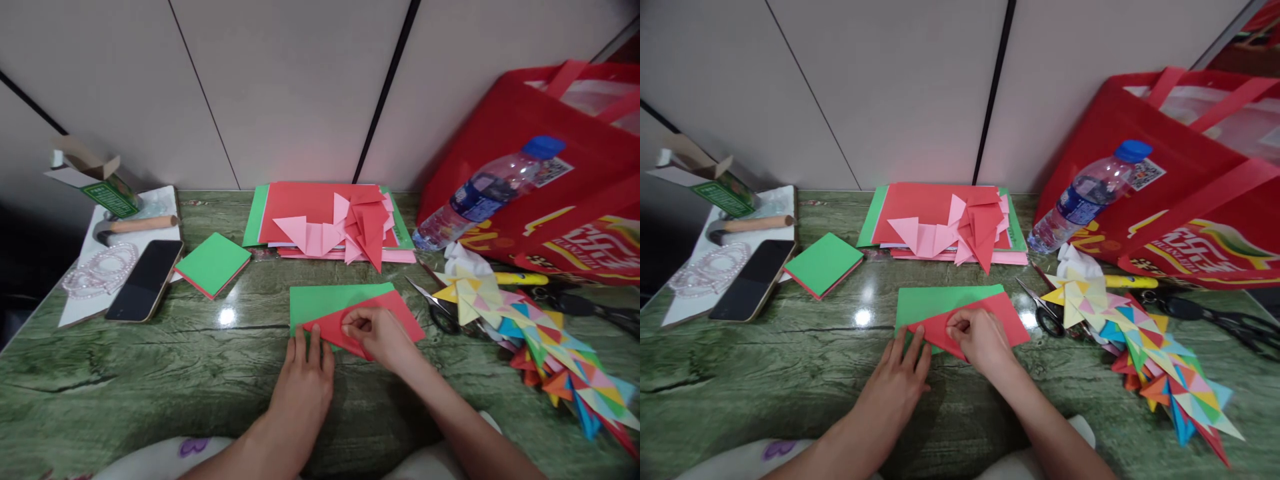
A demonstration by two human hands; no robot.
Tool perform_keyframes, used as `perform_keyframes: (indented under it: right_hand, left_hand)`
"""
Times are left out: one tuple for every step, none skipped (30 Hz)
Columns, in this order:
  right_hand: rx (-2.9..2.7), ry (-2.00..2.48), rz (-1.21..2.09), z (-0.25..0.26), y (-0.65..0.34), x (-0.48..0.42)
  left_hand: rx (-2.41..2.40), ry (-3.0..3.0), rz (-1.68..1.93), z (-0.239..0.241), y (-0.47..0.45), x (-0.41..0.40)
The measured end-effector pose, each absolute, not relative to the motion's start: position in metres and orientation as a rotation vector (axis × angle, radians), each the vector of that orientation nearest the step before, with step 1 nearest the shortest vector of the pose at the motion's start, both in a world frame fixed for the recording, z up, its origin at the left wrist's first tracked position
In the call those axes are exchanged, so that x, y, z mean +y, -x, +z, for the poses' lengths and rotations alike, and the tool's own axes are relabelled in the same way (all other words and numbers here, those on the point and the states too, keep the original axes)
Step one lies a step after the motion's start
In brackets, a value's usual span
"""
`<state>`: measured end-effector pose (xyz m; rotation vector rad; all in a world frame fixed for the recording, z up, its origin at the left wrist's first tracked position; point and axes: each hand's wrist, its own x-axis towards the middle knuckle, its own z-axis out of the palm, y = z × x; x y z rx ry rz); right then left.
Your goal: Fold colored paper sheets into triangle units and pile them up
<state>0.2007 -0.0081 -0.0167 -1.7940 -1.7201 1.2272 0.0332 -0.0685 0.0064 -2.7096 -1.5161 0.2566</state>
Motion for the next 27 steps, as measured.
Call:
perform_keyframes:
  right_hand:
    - [-1.723,1.8,1.224,-0.016,-0.2,-0.008]
    - [-1.726,1.805,1.22,-0.015,-0.2,-0.008]
    - [-1.728,1.809,1.218,-0.014,-0.2,-0.008]
    - [-1.727,1.811,1.217,-0.013,-0.199,-0.008]
    - [-1.725,1.809,1.218,-0.012,-0.199,-0.008]
    - [-1.724,1.804,1.222,-0.012,-0.199,-0.008]
    - [-1.724,1.797,1.225,-0.012,-0.199,-0.008]
    - [-1.724,1.791,1.229,-0.013,-0.199,-0.008]
    - [-1.726,1.789,1.231,-0.013,-0.199,-0.008]
    - [-1.729,1.791,1.23,-0.014,-0.199,-0.008]
    - [-1.732,1.796,1.224,-0.014,-0.199,-0.008]
    - [-1.737,1.804,1.217,-0.015,-0.199,-0.008]
    - [-1.741,1.811,1.207,-0.015,-0.199,-0.008]
    - [-1.749,1.817,1.198,-0.015,-0.199,-0.008]
    - [-1.763,1.823,1.188,-0.014,-0.198,-0.008]
    - [-1.78,1.829,1.178,-0.013,-0.198,-0.007]
    - [-1.801,1.836,1.167,-0.011,-0.197,-0.007]
    - [-1.826,1.848,1.153,-0.009,-0.196,-0.007]
    - [-1.858,1.862,1.133,-0.007,-0.196,-0.007]
    - [-1.893,1.881,1.107,-0.004,-0.195,-0.007]
    - [-1.931,1.899,1.075,-0.001,-0.194,-0.007]
    - [-1.97,1.918,1.041,0.002,-0.193,-0.007]
    - [-2.009,1.934,1.008,0.005,-0.192,-0.007]
    - [-2.047,1.943,0.98,0.008,-0.192,-0.008]
    - [-2.079,1.946,0.96,0.011,-0.191,-0.008]
    - [-2.106,1.947,0.949,0.013,-0.191,-0.008]
    - [-2.127,1.944,0.948,0.015,-0.191,-0.008]
  left_hand:
    - [-1.509,2.713,0.268,0.007,-0.033,-0.068]
    - [-1.5,2.717,0.281,0.007,-0.034,-0.068]
    - [-1.492,2.72,0.294,0.008,-0.034,-0.067]
    - [-1.482,2.725,0.303,0.008,-0.034,-0.067]
    - [-1.477,2.727,0.31,0.009,-0.035,-0.067]
    - [-1.478,2.726,0.312,0.009,-0.035,-0.066]
    - [-1.485,2.721,0.315,0.01,-0.035,-0.066]
    - [-1.501,2.711,0.317,0.009,-0.035,-0.066]
    - [-1.521,2.697,0.323,0.009,-0.035,-0.065]
    - [-1.541,2.684,0.33,0.008,-0.035,-0.064]
    - [-1.556,2.674,0.338,0.007,-0.034,-0.064]
    - [-1.561,2.671,0.346,0.006,-0.033,-0.062]
    - [-1.56,2.67,0.352,0.006,-0.033,-0.061]
    - [-1.553,2.669,0.357,0.005,-0.032,-0.06]
    - [-1.541,2.669,0.363,0.006,-0.032,-0.058]
    - [-1.527,2.666,0.373,0.007,-0.033,-0.056]
    - [-1.516,2.658,0.388,0.009,-0.034,-0.055]
    - [-1.513,2.646,0.407,0.011,-0.036,-0.053]
    - [-1.518,2.632,0.429,0.013,-0.038,-0.052]
    - [-1.535,2.615,0.449,0.015,-0.041,-0.052]
    - [-1.565,2.594,0.464,0.016,-0.044,-0.051]
    - [-1.6,2.578,0.468,0.017,-0.047,-0.051]
    - [-1.635,2.562,0.462,0.017,-0.05,-0.052]
    - [-1.666,2.545,0.451,0.017,-0.052,-0.052]
    - [-1.681,2.538,0.439,0.017,-0.053,-0.052]
    - [-1.68,2.538,0.434,0.016,-0.054,-0.053]
    - [-1.664,2.548,0.435,0.016,-0.054,-0.053]
